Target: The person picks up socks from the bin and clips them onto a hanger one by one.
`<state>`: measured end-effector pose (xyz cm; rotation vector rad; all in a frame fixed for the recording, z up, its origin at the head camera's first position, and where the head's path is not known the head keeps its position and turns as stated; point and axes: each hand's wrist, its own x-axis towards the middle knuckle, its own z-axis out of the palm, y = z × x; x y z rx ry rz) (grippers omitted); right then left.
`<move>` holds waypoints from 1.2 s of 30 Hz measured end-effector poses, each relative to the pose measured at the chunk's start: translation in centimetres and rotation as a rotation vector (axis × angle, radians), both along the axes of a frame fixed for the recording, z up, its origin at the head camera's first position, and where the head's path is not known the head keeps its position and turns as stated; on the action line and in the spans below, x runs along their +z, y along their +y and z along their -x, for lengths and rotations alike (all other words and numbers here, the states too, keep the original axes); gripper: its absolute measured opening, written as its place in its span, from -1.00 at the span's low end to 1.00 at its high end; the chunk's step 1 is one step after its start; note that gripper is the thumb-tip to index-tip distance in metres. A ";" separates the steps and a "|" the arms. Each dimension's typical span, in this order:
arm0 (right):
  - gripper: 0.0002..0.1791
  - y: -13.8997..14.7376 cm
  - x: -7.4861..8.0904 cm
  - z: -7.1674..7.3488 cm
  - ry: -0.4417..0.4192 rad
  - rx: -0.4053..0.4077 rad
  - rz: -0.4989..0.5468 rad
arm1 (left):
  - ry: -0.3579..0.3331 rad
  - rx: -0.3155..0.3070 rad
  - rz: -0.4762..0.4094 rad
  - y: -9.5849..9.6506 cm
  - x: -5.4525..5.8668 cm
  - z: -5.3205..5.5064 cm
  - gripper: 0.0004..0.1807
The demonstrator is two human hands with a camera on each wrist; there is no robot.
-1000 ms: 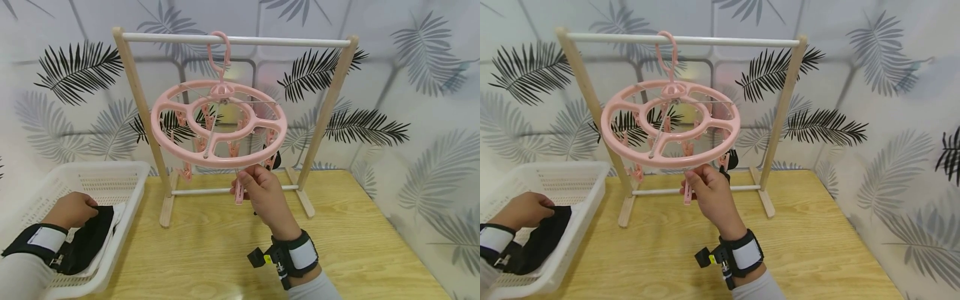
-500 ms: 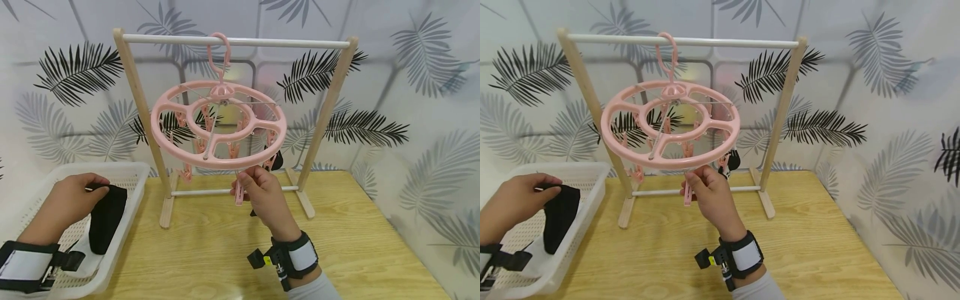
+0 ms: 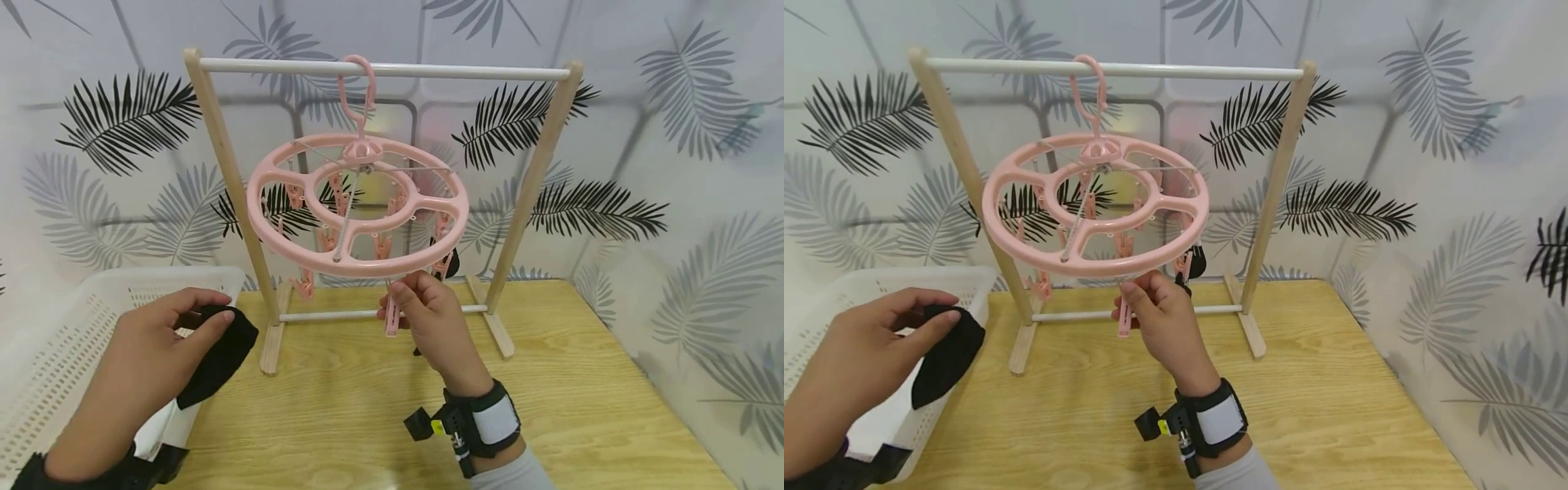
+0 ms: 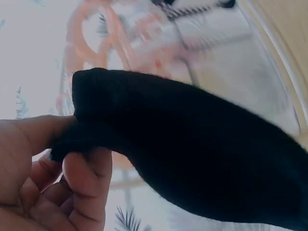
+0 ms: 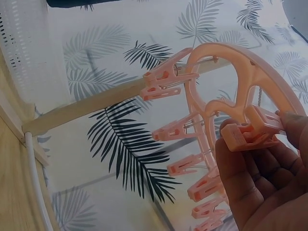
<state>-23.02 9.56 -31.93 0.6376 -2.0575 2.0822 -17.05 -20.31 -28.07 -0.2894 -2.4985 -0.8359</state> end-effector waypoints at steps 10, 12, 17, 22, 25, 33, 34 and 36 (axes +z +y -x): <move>-0.68 -0.8 0.0 0.2 0.020 0.021 0.000 | -0.149 -0.212 -0.157 6.5 -3.0 -0.2 -0.86; -0.69 -0.9 -0.1 0.2 0.023 0.024 -0.006 | -0.172 -0.241 -0.164 7.3 -3.8 0.1 -0.87; -0.63 -1.1 -0.1 0.2 0.044 0.023 -0.005 | -0.212 -0.269 -0.183 8.8 -4.9 0.6 -0.90; -0.61 -1.2 0.0 0.1 0.043 0.024 -0.021 | -0.233 -0.263 -0.227 9.9 -5.2 1.1 -0.90; -0.64 -1.1 0.0 -0.1 0.040 0.007 -0.034 | -0.230 -0.273 -0.255 10.8 -5.3 1.5 -0.92; -0.66 -0.6 -0.2 -0.4 0.070 -0.029 -0.031 | -0.212 -0.299 -0.324 12.4 -5.8 1.9 -0.90; -0.65 -0.7 -0.2 -0.4 0.073 -0.025 -0.033 | -0.213 -0.292 -0.333 12.4 -5.8 1.9 -0.90; -0.66 -0.8 0.0 -0.3 0.083 -0.022 -0.034 | -0.210 -0.290 -0.348 12.4 -5.7 1.8 -0.90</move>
